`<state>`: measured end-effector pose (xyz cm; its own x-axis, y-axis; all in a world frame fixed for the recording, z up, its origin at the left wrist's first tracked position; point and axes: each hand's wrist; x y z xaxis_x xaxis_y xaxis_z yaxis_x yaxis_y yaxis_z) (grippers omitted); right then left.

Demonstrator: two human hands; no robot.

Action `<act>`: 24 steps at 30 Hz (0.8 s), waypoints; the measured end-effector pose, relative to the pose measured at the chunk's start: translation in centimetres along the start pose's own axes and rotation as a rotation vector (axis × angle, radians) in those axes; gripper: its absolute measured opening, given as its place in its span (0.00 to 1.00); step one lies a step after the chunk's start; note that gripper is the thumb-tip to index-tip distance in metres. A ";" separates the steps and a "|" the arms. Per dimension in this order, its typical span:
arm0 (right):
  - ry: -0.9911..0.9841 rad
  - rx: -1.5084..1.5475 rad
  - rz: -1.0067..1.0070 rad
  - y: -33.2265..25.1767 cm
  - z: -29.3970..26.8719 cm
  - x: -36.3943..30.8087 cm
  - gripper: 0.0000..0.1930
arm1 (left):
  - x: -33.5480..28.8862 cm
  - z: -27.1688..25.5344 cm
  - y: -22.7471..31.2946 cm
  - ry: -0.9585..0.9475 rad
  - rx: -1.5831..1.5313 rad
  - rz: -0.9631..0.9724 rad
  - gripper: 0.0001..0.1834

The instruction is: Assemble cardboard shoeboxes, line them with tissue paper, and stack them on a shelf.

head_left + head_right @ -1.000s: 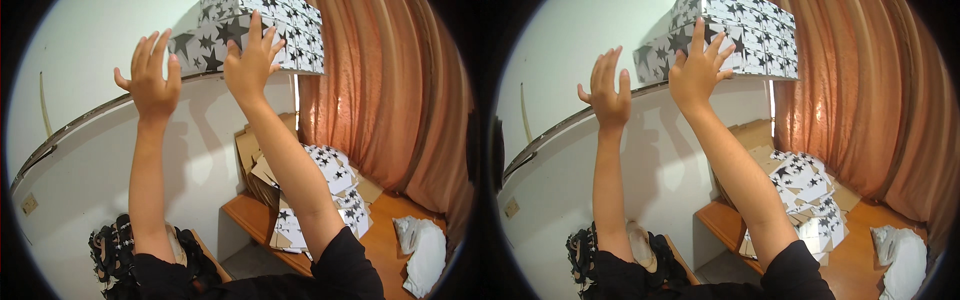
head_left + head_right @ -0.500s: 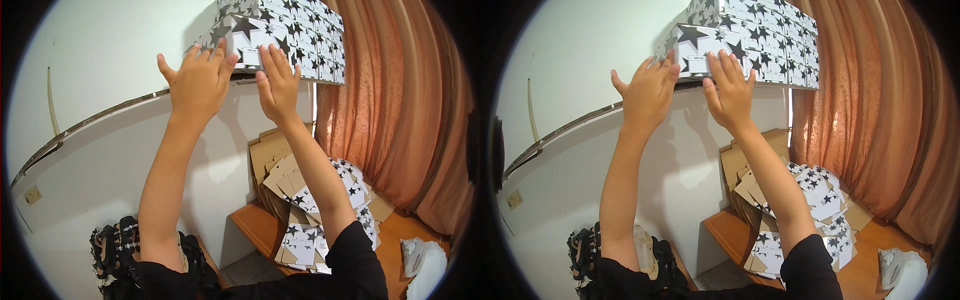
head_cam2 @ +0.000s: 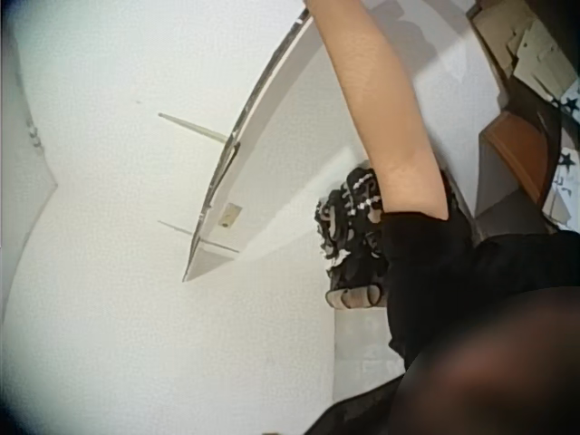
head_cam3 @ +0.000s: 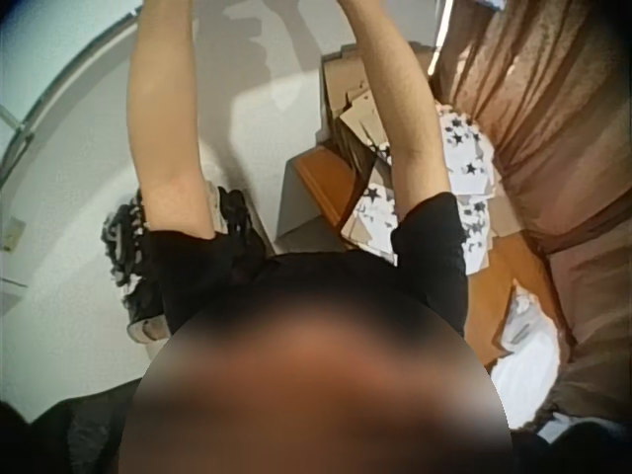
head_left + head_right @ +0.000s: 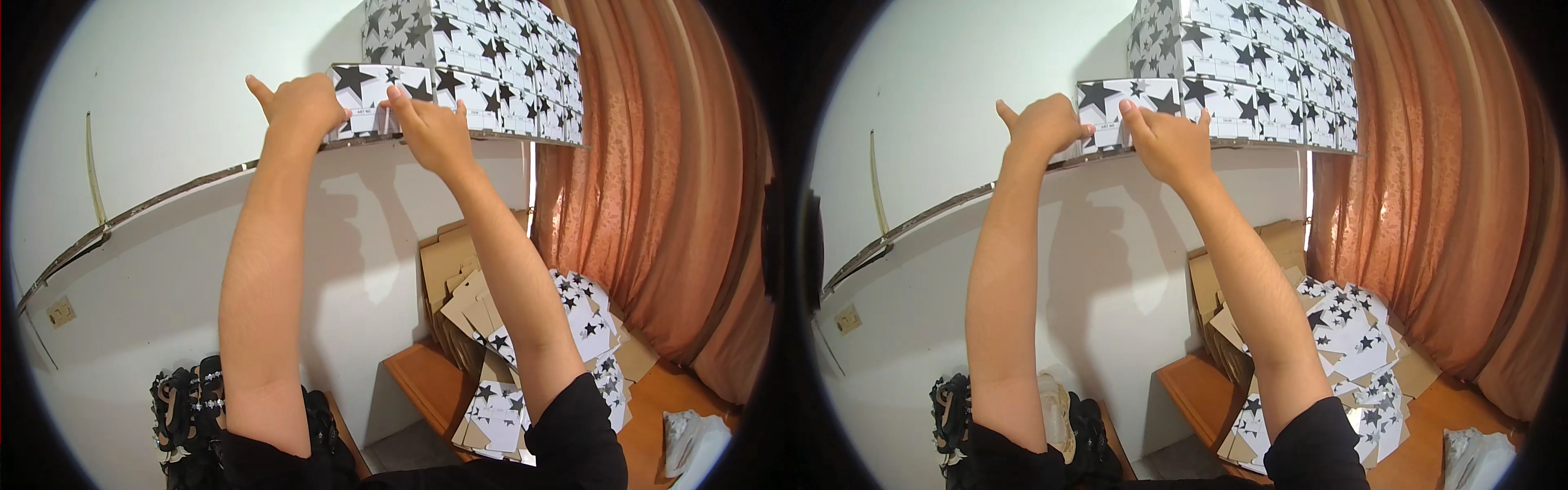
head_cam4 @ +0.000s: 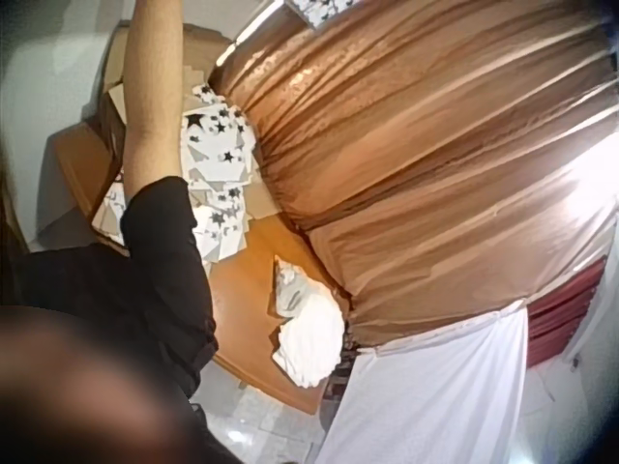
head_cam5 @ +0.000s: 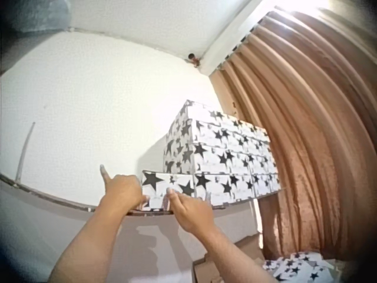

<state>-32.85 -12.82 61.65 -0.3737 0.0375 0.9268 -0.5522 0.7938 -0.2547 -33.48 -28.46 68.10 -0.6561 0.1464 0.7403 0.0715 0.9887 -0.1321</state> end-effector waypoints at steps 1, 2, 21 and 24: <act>0.043 0.008 -0.036 -0.2 -0.1 -0.2 0.35 | 0.0 -0.2 -0.2 -0.010 0.004 0.006 0.19; -0.039 0.050 0.029 -0.4 -1.0 -0.3 0.31 | -0.1 -0.3 -0.4 0.029 -0.007 0.013 0.21; 0.663 0.140 0.379 7.8 -14.5 -32.7 0.09 | -30.1 22.0 13.6 -0.051 -1.548 0.452 0.12; 0.777 0.058 0.615 8.4 -16.9 -39.9 0.10 | -33.5 26.2 16.7 -0.175 -1.451 0.454 0.14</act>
<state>-9.98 2.59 27.21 -0.0268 0.8369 0.5467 -0.4695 0.4723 -0.7460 -30.02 -17.75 23.85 -0.4467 0.5333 0.7183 0.8663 0.0574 0.4961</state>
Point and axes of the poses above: each hand's wrist, its own x-axis towards the middle knuckle, its own z-axis out of the palm, y = z × x, and after that the axes turned 10 degrees about x, right-handed
